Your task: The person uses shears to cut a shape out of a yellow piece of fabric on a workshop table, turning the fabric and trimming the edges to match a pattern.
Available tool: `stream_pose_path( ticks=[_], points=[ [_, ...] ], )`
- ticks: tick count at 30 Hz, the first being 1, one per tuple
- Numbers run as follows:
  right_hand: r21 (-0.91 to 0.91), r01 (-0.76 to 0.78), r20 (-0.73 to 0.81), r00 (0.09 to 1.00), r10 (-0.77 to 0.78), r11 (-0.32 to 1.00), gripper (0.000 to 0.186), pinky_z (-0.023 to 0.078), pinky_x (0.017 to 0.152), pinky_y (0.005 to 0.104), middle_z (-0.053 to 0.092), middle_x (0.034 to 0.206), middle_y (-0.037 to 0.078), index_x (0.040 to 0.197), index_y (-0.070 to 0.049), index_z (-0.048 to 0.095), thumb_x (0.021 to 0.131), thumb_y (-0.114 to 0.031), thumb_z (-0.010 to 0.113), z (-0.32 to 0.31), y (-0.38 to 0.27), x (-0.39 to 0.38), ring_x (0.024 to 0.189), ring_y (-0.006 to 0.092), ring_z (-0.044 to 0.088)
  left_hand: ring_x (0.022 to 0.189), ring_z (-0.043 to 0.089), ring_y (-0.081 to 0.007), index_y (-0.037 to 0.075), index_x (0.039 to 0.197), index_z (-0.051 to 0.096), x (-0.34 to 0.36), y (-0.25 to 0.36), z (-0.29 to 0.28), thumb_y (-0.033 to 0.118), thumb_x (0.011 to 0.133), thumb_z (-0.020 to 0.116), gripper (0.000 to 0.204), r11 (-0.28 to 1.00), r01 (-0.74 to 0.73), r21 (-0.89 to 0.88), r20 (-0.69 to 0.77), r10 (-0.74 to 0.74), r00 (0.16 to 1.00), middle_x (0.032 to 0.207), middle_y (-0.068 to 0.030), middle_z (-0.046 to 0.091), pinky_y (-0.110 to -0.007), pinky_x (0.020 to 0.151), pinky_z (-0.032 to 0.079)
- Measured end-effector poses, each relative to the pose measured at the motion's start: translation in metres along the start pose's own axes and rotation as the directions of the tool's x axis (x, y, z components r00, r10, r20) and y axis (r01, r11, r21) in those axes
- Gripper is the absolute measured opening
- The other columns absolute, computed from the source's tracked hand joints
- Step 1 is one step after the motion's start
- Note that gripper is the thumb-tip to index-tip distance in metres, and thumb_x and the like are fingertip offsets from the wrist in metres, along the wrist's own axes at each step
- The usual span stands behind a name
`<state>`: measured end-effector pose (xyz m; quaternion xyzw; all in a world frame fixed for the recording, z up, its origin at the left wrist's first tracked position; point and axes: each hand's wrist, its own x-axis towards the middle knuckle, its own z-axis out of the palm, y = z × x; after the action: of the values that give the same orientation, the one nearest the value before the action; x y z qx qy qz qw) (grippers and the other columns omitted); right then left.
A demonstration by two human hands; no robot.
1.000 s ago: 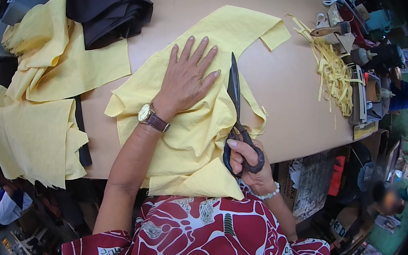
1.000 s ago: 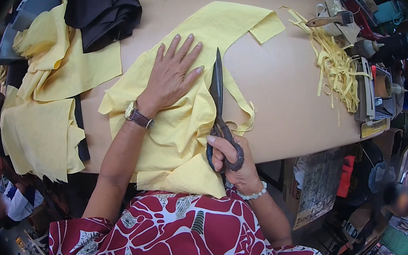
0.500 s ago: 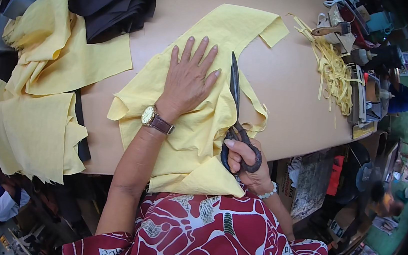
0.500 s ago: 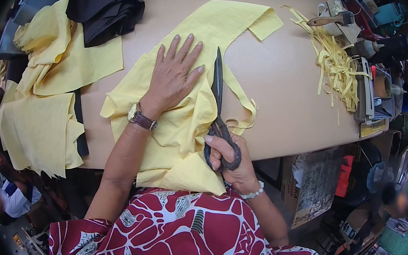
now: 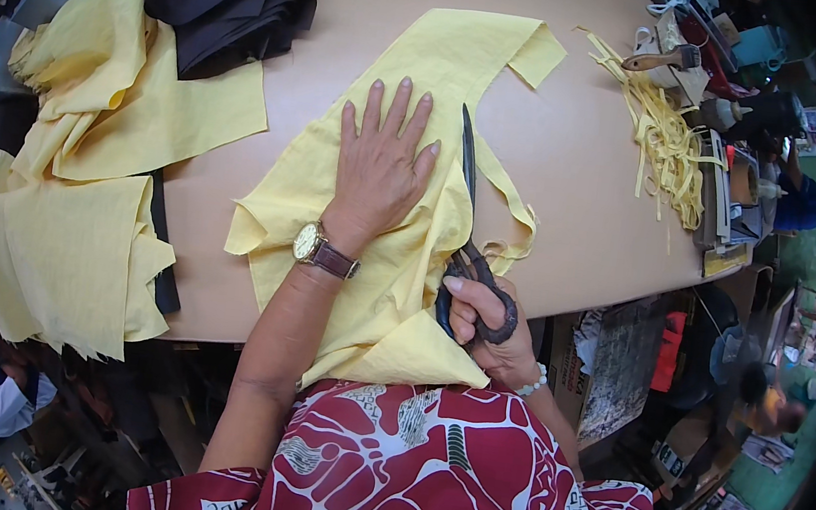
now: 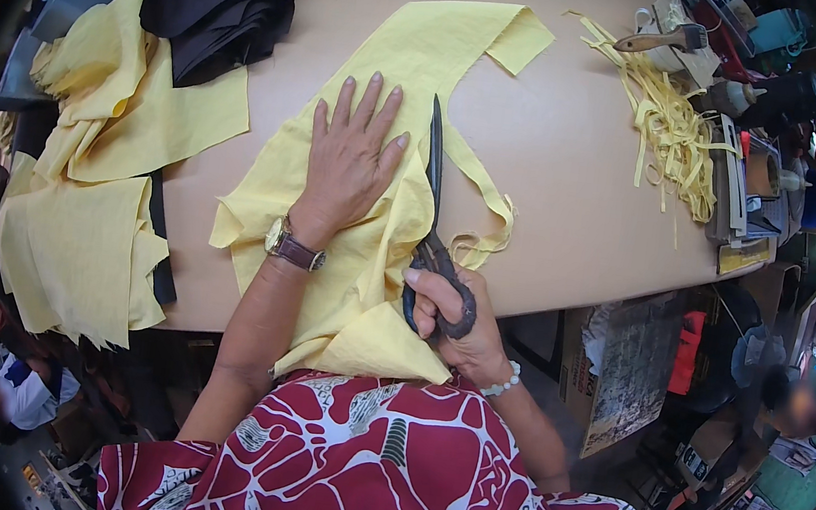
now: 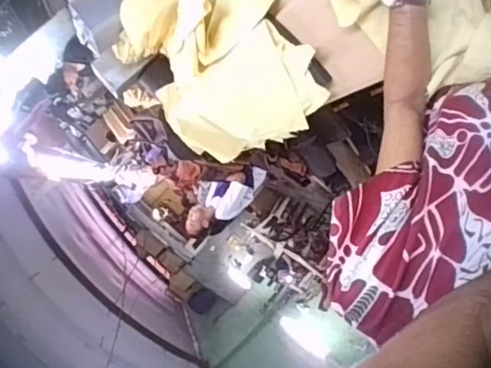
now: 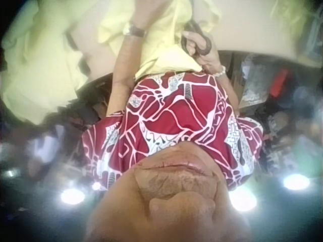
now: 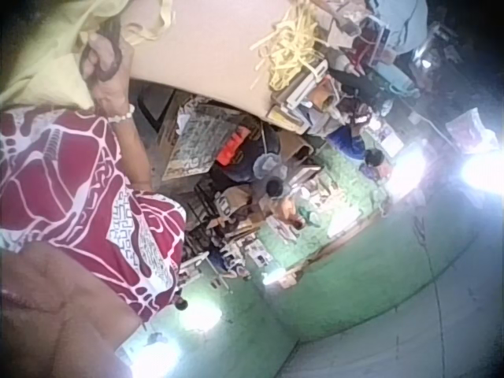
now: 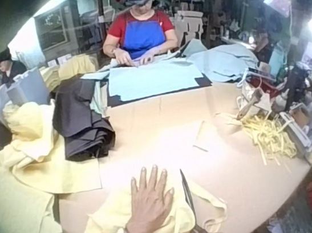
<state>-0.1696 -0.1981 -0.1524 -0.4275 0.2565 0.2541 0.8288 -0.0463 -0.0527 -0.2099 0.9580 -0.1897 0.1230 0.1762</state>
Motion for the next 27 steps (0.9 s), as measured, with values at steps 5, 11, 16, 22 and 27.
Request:
stream_pose_path(
  ticks=[5,11,16,22,27],
  points=[
    [0.029,0.013,0.007,1.000,-0.013,0.999,0.019,0.035,0.039,0.0187,0.043,0.053,-0.003,0.069,-0.005,0.048,0.083,-0.011,0.059,0.001,0.002,0.000,0.042,0.0049,0.042,0.125,0.031,-0.0351,0.011,0.130,0.042,-0.001,0.004,-0.002,0.030,0.089,0.046,0.046,0.998,0.013,0.065,-0.024,-0.012,1.000,0.136,-0.0131,0.037,-0.052,0.098,0.026],
    [0.020,0.025,-0.002,1.000,-0.025,0.999,0.023,0.034,0.039,0.0193,0.043,0.053,-0.003,0.067,-0.006,0.048,0.084,-0.015,0.061,0.001,0.002,0.001,0.042,0.0051,0.042,0.086,0.055,-0.0279,0.005,0.085,0.063,0.049,-0.011,-0.027,0.027,0.080,0.058,0.022,0.993,-0.122,-0.006,0.224,0.120,0.967,0.090,-0.0071,0.059,-0.042,0.080,0.040],
    [0.013,0.021,0.002,1.000,-0.021,1.000,0.023,0.034,0.038,0.0185,0.043,0.052,-0.003,0.068,-0.007,0.048,0.085,-0.016,0.060,0.000,0.003,0.000,0.041,0.0044,0.042,0.106,0.048,-0.0305,0.006,0.103,0.057,0.096,-0.044,-0.026,0.034,0.079,0.060,0.037,0.880,-0.452,-0.146,0.251,0.475,0.844,0.110,-0.0108,0.054,-0.041,0.091,0.037],
    [0.001,0.012,-0.025,1.000,-0.012,1.000,0.024,0.034,0.040,0.0189,0.044,0.053,-0.002,0.070,-0.006,0.049,0.086,-0.022,0.059,-0.001,0.002,0.000,0.043,0.0059,0.043,0.133,0.022,-0.0290,0.006,0.136,0.030,0.066,-0.048,0.006,0.050,0.088,0.041,0.066,0.930,-0.367,0.006,0.188,0.359,0.914,0.143,-0.0120,0.026,-0.044,0.108,0.017],
    [-0.012,0.045,0.028,0.999,-0.045,0.999,0.027,0.034,0.040,0.0196,0.043,0.054,-0.001,0.073,-0.005,0.050,0.088,-0.027,0.056,-0.008,0.000,0.001,0.043,0.0079,0.043,0.133,0.022,-0.0287,0.004,0.138,0.027,0.046,-0.037,0.005,0.049,0.090,0.038,0.067,0.959,-0.284,0.005,0.167,0.279,0.946,0.144,-0.0123,0.026,-0.045,0.108,0.016]
  ],
)
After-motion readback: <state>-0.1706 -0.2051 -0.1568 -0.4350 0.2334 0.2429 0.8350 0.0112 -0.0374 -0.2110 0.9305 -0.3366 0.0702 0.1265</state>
